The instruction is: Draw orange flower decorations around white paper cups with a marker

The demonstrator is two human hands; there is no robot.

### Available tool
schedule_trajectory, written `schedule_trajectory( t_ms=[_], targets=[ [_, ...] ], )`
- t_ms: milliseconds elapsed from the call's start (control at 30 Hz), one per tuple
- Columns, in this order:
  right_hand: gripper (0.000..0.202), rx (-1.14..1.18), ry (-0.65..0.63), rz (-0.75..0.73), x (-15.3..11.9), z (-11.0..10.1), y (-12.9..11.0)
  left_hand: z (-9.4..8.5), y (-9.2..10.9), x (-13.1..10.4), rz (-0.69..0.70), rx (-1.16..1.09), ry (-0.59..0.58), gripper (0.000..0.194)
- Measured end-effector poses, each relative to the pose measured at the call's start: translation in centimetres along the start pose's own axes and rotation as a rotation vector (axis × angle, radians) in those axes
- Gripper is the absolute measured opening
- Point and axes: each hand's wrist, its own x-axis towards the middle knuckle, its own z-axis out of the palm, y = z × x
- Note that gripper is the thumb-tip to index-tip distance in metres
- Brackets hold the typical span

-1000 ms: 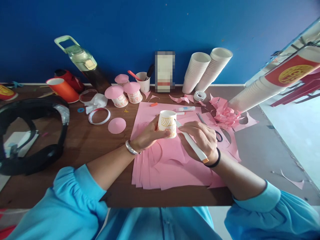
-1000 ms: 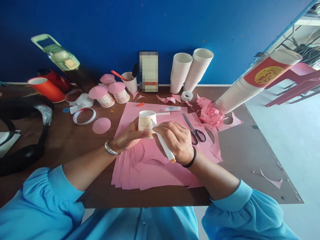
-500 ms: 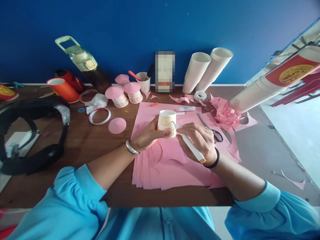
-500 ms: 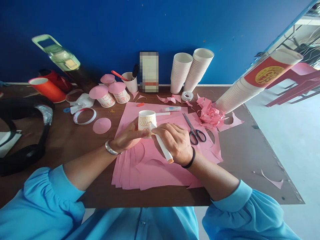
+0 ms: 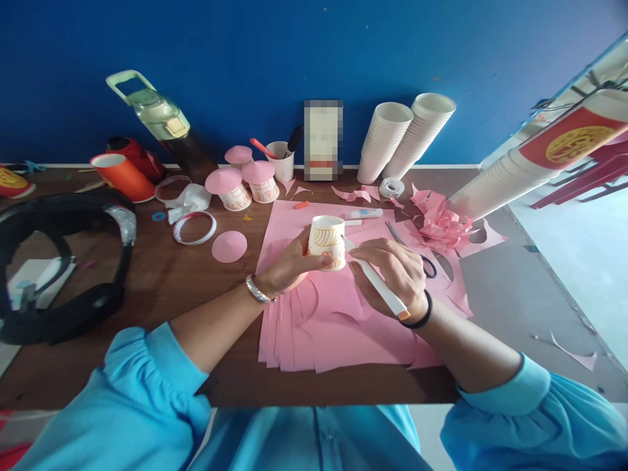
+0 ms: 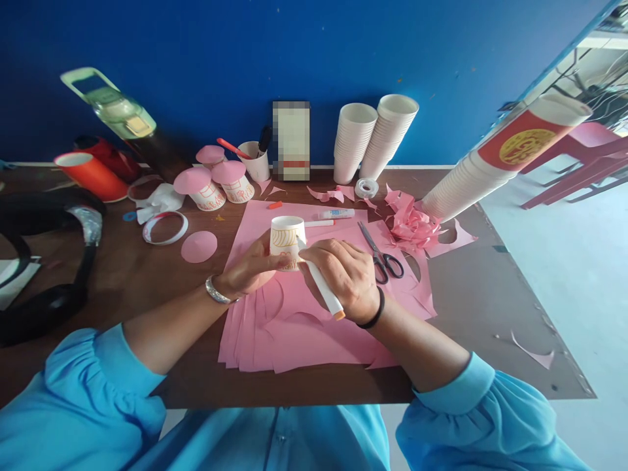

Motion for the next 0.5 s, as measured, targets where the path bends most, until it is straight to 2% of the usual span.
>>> schedule_trajectory(
  t_ms=[133,333,500],
  targets=[
    [0.021,-0.002,0.015,0.018,-0.13,0.22,0.37,0.06,0.08,0.04,-0.008,0.005,-0.017,0.04],
    [0.022,0.004,0.014,0.031,-0.2,0.41,0.45,0.09,0.04,-0.01,-0.019,-0.028,-0.009,0.047],
    [0.02,-0.008,0.002,0.019,-0.17,0.4,0.38,0.39,0.42,-0.09,-0.019,-0.036,-0.006,0.045]
  ],
)
